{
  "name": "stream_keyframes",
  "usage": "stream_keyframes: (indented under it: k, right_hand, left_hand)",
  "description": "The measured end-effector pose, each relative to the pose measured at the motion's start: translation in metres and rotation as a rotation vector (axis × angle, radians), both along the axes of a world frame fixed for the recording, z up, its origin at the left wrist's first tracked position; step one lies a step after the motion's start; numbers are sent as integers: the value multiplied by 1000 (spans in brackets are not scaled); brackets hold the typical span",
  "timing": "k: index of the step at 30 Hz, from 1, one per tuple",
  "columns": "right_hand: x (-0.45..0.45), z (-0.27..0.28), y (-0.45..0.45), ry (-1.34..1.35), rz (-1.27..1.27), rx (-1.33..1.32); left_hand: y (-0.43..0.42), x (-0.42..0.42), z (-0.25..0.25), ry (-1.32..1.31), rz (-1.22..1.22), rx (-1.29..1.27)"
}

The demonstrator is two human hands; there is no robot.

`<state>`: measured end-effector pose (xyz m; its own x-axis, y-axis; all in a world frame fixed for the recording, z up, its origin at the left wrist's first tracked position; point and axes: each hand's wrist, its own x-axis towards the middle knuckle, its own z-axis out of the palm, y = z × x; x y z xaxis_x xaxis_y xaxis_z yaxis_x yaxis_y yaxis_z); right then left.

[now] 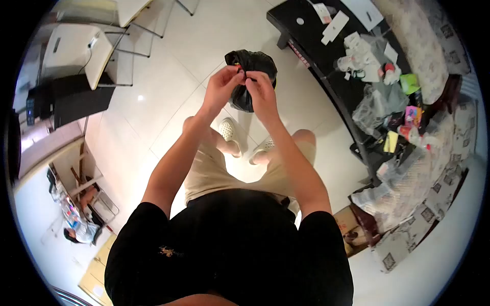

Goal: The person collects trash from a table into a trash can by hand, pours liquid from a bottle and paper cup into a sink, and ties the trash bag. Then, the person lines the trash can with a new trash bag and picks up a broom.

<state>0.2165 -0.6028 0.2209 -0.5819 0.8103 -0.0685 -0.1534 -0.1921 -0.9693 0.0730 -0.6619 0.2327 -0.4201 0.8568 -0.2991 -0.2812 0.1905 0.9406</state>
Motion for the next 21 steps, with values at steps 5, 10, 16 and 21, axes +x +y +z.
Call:
stream_keyframes:
  k: [5,10,16,21]
  right_hand:
    - [24,163,-62,-27,148,126]
    - [50,285,-129,-43,485,145]
    - [84,308,-231,-161,1052,226]
    - [104,349,-374,-82,1443,233]
  left_hand:
    - [-79,41,158,128,118,28]
    - [-188,94,278,440,431,-134]
    - [-353,204,337,488,734,-239]
    - [-490,294,351,449,896,-403]
